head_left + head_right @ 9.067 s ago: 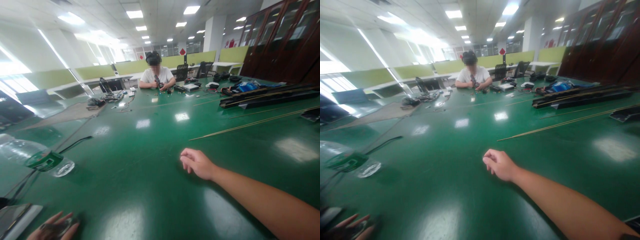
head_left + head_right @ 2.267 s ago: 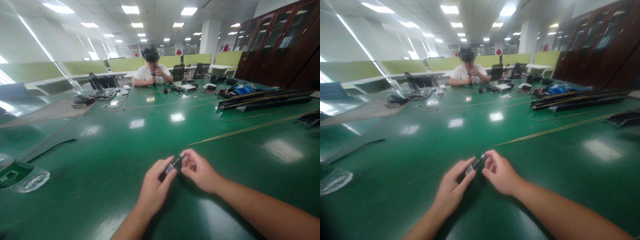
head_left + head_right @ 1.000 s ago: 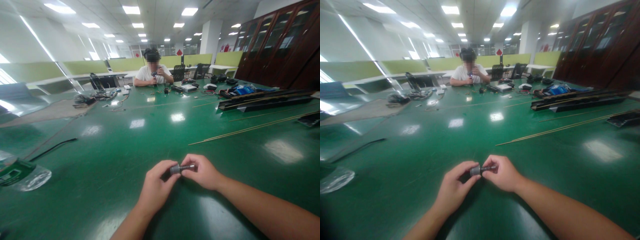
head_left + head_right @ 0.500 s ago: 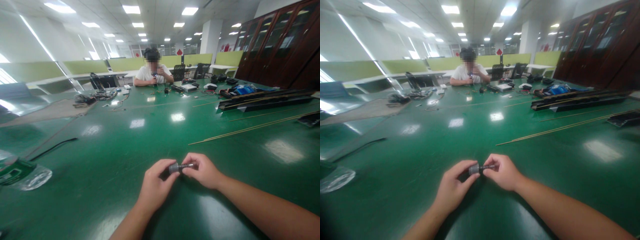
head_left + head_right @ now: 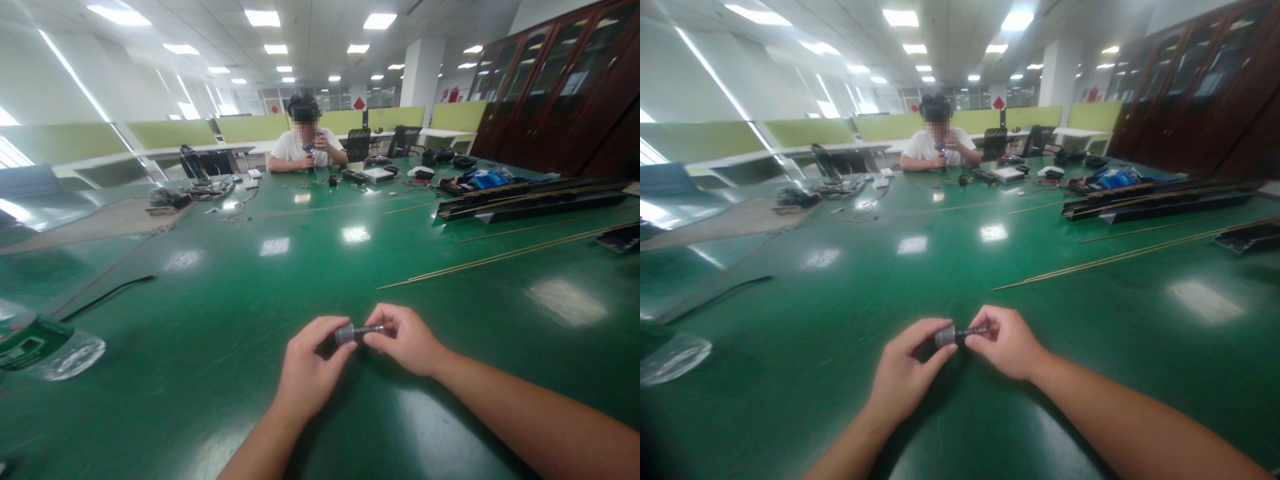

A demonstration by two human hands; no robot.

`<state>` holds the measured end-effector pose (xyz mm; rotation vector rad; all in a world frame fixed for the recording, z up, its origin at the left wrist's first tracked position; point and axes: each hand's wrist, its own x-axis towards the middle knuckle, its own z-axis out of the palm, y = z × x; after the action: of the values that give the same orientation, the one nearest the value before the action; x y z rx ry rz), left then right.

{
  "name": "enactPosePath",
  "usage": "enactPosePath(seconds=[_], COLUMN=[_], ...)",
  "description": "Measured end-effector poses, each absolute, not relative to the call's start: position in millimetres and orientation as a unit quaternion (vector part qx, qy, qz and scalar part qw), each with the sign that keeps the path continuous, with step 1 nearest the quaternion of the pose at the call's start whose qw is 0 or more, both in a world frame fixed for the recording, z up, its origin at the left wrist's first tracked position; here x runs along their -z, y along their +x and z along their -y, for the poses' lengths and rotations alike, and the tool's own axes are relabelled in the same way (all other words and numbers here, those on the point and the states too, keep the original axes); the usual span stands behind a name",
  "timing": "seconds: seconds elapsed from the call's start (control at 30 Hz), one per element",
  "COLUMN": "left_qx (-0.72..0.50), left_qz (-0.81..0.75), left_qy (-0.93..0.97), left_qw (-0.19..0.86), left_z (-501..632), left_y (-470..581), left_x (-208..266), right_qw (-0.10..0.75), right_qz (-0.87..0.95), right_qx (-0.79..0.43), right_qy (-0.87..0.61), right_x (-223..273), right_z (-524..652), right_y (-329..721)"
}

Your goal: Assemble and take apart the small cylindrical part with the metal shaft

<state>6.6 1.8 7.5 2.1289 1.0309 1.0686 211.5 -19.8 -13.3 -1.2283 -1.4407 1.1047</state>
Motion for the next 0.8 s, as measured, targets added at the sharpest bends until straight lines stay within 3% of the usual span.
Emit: enactPosePath(seconds=[0.8], left_qx=[-0.410], left_qz=[-0.399], left_qy=[0.775], left_qw=[0.269], left_z=[-2.0], left_y=[2.0], left_x=[-9.5], right_qw=[0.452], right_qz=[0.604], right_qx=[-0.417], right_qy=[-0.508], right_x=[9.6], right_z=[21.0], right_y=[215.3])
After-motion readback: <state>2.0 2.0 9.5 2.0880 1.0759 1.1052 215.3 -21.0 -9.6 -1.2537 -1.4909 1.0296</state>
